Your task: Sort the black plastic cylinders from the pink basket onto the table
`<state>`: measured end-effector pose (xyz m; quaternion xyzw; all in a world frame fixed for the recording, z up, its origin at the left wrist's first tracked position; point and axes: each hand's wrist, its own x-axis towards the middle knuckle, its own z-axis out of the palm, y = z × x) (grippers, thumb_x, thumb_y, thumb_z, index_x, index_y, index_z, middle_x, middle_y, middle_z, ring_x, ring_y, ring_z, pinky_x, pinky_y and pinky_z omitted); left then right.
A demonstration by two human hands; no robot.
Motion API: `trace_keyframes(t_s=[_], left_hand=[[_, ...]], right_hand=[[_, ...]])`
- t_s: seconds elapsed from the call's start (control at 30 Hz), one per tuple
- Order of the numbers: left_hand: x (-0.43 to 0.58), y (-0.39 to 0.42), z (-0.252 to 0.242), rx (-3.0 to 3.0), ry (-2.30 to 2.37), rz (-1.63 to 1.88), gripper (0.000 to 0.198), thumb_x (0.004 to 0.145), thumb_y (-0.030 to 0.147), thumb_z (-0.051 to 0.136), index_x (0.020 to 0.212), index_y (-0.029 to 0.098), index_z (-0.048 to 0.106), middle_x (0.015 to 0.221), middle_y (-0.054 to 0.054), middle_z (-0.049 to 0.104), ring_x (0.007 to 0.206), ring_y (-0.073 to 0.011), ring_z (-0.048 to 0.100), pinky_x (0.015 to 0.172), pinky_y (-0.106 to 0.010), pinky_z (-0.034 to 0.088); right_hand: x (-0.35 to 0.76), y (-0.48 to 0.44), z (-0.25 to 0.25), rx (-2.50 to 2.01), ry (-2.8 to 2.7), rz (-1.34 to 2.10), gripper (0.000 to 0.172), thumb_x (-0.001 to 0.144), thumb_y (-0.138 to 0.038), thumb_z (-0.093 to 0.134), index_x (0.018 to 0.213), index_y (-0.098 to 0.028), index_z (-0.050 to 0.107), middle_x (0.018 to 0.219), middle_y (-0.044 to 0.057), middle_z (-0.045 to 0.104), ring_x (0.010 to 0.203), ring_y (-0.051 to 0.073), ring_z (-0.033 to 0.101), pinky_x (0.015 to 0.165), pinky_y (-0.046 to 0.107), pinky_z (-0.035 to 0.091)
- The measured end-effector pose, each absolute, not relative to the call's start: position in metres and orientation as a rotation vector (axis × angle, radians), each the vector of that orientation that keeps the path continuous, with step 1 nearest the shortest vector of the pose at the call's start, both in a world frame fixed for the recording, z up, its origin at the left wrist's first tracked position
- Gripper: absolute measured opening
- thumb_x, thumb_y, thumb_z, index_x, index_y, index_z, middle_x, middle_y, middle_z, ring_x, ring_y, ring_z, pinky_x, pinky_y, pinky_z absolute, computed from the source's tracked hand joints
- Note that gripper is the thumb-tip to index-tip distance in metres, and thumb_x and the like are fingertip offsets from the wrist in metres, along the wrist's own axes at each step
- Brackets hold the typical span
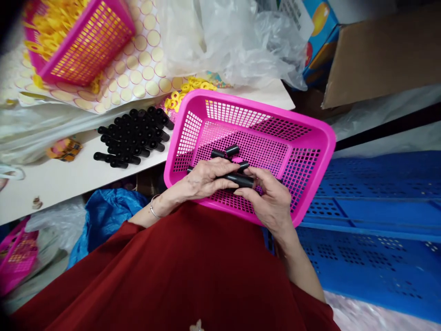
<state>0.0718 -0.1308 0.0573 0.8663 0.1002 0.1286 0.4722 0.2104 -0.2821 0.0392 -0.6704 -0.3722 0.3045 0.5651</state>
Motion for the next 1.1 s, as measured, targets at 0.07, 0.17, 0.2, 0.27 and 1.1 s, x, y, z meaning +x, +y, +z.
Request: trace_keyframes(t_s=[0.07, 0.17, 0.2, 0.27, 1.1], left_hand=[[0.072, -0.138, 0.060, 2.099, 0.300, 0.267, 0.035, 0.092, 0.033, 0.058, 0.125, 0.021, 0.063, 0.124, -0.009, 0.068, 0.122, -0.0247, 0.059, 0.107, -0.043, 0.047], [0.074, -0.152, 0.068, 2.103, 0.363, 0.155, 0.048, 0.094, 0.035, 0.055, 0.137, 0.014, 0.053, 0.142, -0.015, 0.055, 0.137, -0.0259, 0.048, 0.113, -0.043, 0.044], [0.074, -0.155, 0.070, 2.115, 0.336, 0.129, 0.051, 0.094, 0.036, 0.055, 0.138, 0.010, 0.050, 0.144, -0.018, 0.052, 0.139, -0.0265, 0.047, 0.114, -0.042, 0.044], [0.072, -0.156, 0.072, 2.146, 0.249, 0.108, 0.048, 0.095, 0.033, 0.053, 0.135, 0.007, 0.052, 0.142, -0.020, 0.053, 0.137, -0.0268, 0.048, 0.114, -0.040, 0.044], [-0.157, -0.062, 0.044, 1.439, 2.061, 1.834, 0.034, 0.065, 0.018, 0.078, 0.095, 0.013, 0.064, 0.083, 0.002, 0.062, 0.077, -0.0127, 0.060, 0.079, -0.029, 0.051]], right_hand=[[0.205, -0.281, 0.037, -1.538, -0.767, 0.646, 0.036, 0.068, -0.033, 0.084, 0.101, -0.028, 0.071, 0.103, 0.002, 0.071, 0.089, 0.020, 0.068, 0.086, 0.043, 0.059], [0.193, -0.279, 0.035, -1.511, -0.624, 0.594, 0.020, 0.070, -0.031, 0.082, 0.087, -0.025, 0.074, 0.094, 0.004, 0.072, 0.086, 0.021, 0.069, 0.086, 0.045, 0.060], [0.190, -0.279, 0.035, -1.494, -0.577, 0.625, 0.018, 0.069, -0.031, 0.082, 0.084, -0.025, 0.075, 0.093, 0.004, 0.072, 0.088, 0.022, 0.069, 0.089, 0.047, 0.059], [0.184, -0.279, 0.035, -1.432, -0.495, 0.736, 0.015, 0.067, -0.031, 0.083, 0.079, -0.025, 0.076, 0.096, 0.007, 0.073, 0.095, 0.025, 0.070, 0.091, 0.046, 0.059], [0.279, -0.293, -0.020, -1.964, -1.559, -0.300, 0.016, 0.082, -0.041, 0.056, 0.083, -0.025, 0.057, 0.082, 0.013, 0.066, 0.078, 0.030, 0.063, 0.069, 0.044, 0.053]])
